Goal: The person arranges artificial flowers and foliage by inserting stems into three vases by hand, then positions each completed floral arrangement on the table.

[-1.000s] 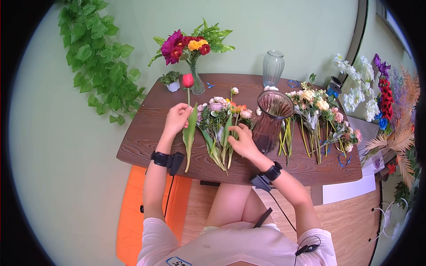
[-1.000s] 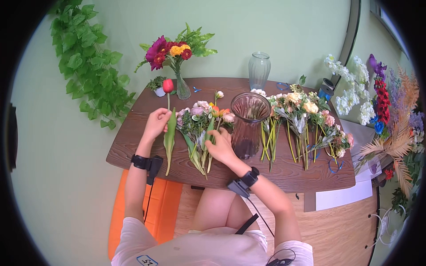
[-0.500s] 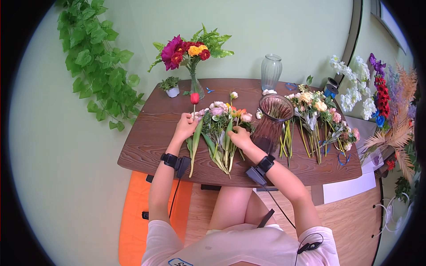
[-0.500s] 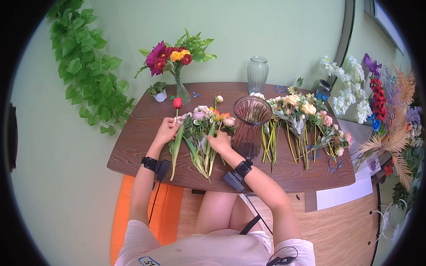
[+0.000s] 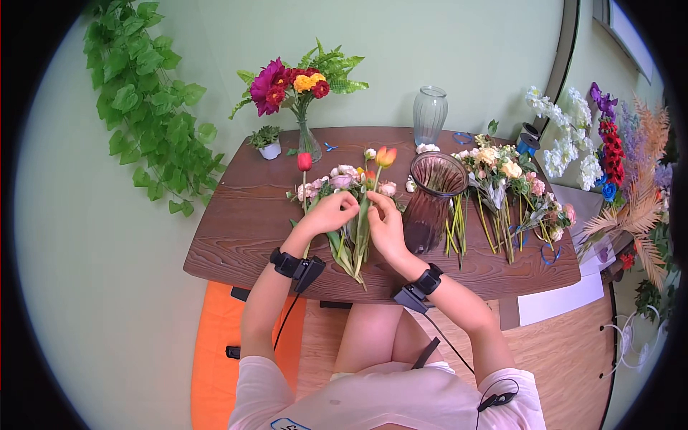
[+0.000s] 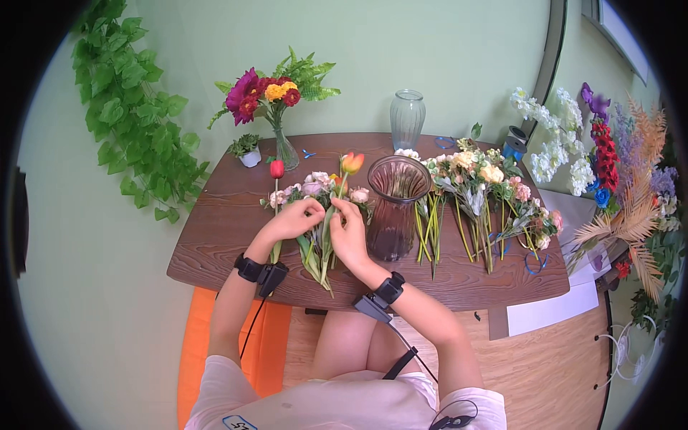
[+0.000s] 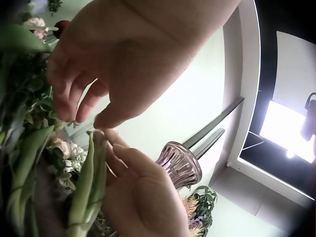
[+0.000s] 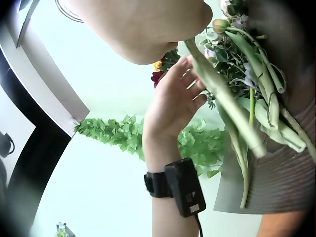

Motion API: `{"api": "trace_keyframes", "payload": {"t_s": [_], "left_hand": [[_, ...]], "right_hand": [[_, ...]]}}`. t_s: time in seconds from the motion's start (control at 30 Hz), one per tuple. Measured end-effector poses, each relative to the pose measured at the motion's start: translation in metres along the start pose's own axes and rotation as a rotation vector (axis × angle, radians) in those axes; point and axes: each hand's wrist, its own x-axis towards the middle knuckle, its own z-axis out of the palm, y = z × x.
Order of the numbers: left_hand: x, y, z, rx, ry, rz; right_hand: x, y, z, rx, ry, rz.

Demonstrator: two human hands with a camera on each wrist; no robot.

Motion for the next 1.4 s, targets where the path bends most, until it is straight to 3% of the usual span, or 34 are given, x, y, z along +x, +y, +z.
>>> {"api": "trace_keyframes", "payload": {"t_s": [0.07,0.2,0.43,0.53,0.7,0.8,0.87,0.93,1.23,1.33,1.4], "left_hand": [[0.003,0.003,0.003,0.015,-0.070,-0.046],[0.021,-0.024,0.017,0.144,-0.138,0.080],[0.058,-0.039,0.042,0.514,-0.228,-0.120],[0.063,-0.027,0.049,0.506,-0.137,-0.236],[0.053,-0.024,0.041,0.418,-0.138,-0.037],[0.074,-0.070,0.047,0.437,-0.188,-0.035],[0.074,-0.081,0.044,0.375,-0.205,-0.136],[0.060,-0.065,0.035,0.404,-0.025,-0.169],[0.031,-0.047,0.005,0.216,-0.051,-0.402],[0.029,-0.056,0.004,0.223,-0.034,-0.354],[0.028,-0.064,0.007,0.222,-0.016,-0.337]], "right_hand": [[-0.005,-0.014,-0.004,0.052,-0.015,-0.099],[-0.015,-0.028,-0.015,0.113,-0.092,-0.124],[-0.035,-0.065,-0.048,0.053,-0.244,-0.066],[-0.040,-0.075,-0.058,0.072,-0.323,-0.028],[-0.044,-0.077,-0.073,0.040,-0.402,-0.002],[-0.044,-0.066,-0.076,0.039,-0.388,0.010],[-0.043,-0.060,-0.076,0.032,-0.377,-0.005],[-0.041,-0.059,-0.075,-0.042,-0.386,-0.001],[-0.024,-0.030,-0.040,-0.260,-0.316,0.077],[-0.008,-0.018,-0.024,-0.389,-0.274,-0.002],[0.003,-0.016,-0.020,-0.315,-0.299,0.069]]}}
